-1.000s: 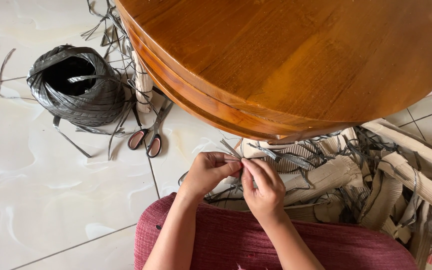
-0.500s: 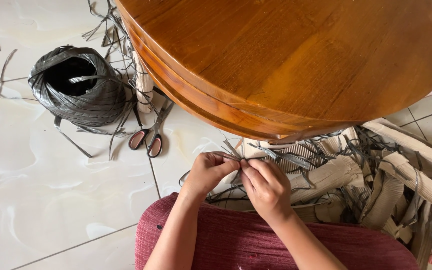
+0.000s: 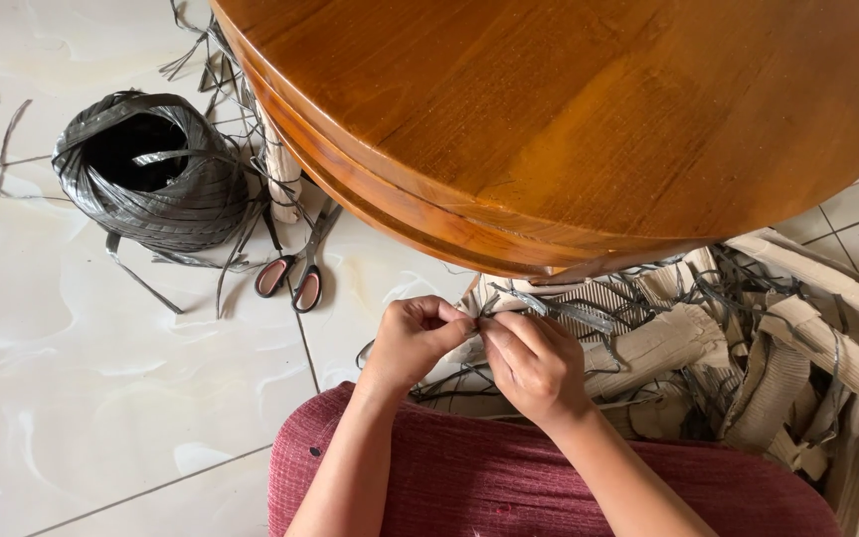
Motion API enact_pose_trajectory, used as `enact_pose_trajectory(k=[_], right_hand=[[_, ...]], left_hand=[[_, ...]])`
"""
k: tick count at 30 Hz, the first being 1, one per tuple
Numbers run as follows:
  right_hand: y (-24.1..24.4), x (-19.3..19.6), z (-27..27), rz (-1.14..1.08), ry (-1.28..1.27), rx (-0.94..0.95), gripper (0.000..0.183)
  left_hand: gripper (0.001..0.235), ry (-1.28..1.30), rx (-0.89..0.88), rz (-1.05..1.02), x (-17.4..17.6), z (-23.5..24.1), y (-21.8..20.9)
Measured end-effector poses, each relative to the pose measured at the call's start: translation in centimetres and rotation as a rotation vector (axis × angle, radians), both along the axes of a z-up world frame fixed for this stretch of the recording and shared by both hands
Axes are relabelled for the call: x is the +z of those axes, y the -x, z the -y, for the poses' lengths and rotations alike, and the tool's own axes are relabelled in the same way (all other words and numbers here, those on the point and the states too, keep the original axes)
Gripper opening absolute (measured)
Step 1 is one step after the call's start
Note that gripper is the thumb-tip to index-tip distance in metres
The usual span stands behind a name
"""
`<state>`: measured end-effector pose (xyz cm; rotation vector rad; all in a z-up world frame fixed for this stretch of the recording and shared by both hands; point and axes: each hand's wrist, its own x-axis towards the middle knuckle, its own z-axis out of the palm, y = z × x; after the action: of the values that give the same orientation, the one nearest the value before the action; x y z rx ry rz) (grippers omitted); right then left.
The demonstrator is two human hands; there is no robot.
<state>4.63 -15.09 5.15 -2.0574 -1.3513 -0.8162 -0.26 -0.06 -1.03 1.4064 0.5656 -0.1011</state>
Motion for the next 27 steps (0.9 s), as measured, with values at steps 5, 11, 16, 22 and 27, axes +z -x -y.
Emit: enact_pose_trajectory(k=[5, 11, 16, 22, 27], right_hand=[[0.3, -1.8, 0.7, -0.344, -0.120, 0.078, 0.012], [1.5, 0.3, 0.0, -0.743, -0.281, 0.018, 0.005], [1.7, -0.3, 0.3, -0.757, -0.290, -0.007, 0.006], [1.8, -2.0, 0.5, -0.673, -0.340, -0.040, 0.008], [2.1, -1.8, 0.3, -0.541, -0.322, -0.061, 0.012]], left_hand=[[0.023, 0.060, -0.055, 0.013, 2.5, -0.1, 0.2], [0.024, 0.195, -0.081, -0.003, 3.3, 0.1, 0.9], [0.020, 0.177, -0.044, 0.039, 2.1, -0.4, 0.8], [0.020, 0.196, -0.026, 0.065, 1.9, -0.2, 0.8], [0.020, 0.178, -0.036, 0.072, 2.1, -0.2, 0.7]])
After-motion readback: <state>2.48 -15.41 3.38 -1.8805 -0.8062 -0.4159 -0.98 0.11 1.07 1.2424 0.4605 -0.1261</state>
